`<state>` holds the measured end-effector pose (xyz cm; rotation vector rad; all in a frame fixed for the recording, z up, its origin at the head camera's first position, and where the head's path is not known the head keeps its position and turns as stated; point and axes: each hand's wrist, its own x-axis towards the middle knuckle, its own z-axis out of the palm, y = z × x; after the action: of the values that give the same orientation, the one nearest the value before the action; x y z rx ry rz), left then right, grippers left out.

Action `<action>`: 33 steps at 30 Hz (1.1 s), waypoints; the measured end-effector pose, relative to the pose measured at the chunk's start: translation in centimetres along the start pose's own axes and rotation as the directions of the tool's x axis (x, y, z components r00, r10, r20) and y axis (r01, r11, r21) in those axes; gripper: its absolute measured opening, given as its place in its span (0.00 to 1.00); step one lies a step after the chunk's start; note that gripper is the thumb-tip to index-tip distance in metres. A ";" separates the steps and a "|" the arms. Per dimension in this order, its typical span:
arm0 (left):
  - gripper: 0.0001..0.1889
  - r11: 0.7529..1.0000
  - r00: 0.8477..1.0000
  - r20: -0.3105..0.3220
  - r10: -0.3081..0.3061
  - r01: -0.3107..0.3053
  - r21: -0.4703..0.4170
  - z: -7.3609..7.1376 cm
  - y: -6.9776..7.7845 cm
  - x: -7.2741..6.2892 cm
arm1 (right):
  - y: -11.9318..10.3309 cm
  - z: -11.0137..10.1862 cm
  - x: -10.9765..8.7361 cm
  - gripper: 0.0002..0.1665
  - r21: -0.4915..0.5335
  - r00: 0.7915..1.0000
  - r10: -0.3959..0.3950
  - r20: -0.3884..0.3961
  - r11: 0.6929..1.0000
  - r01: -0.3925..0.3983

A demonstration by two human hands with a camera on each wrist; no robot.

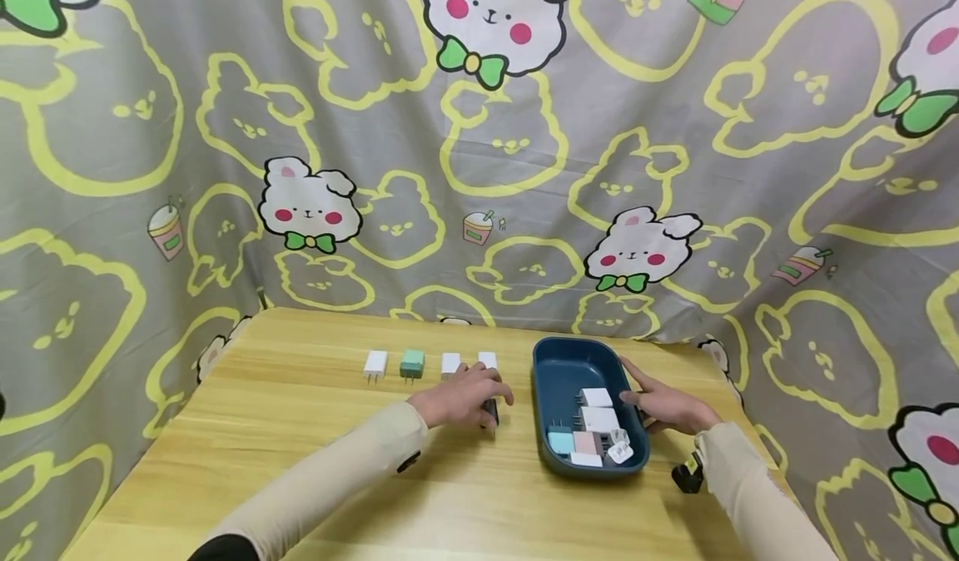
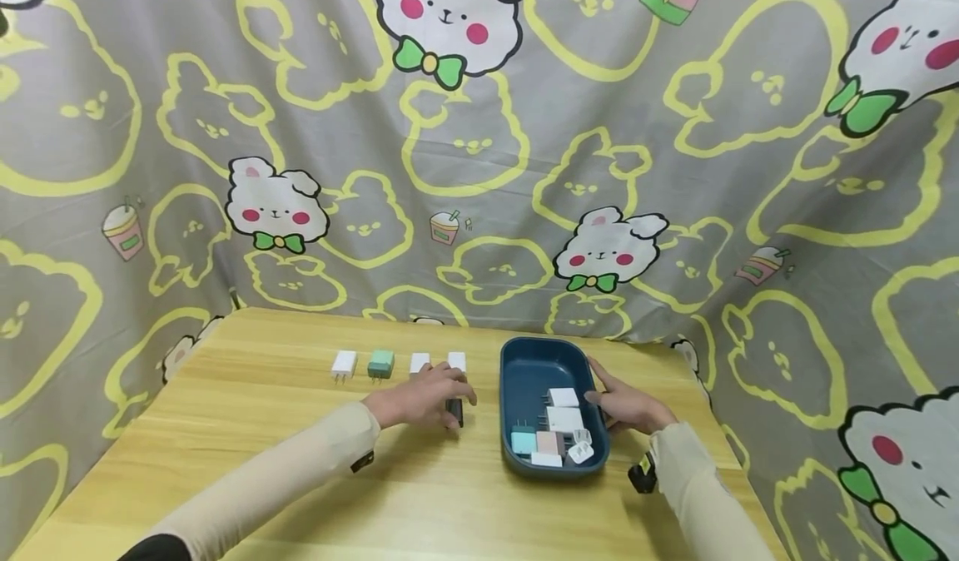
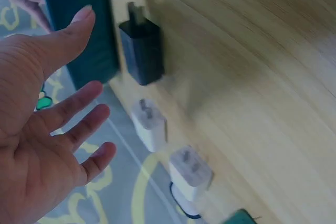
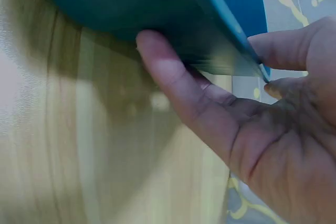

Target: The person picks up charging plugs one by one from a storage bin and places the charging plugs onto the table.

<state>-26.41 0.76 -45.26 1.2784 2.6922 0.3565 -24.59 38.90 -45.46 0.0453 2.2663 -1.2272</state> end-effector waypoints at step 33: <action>0.16 0.991 0.990 -0.048 0.131 -0.130 0.031 -0.4 6.2 3.7 | 1.5 0.0 -0.2 0.49 0.130 0.999 -0.031 0.017 0.991 0.029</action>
<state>-24.24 7.32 -43.27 1.4778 2.6701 0.3715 -23.96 39.79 -46.49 0.0480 2.1756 -1.3841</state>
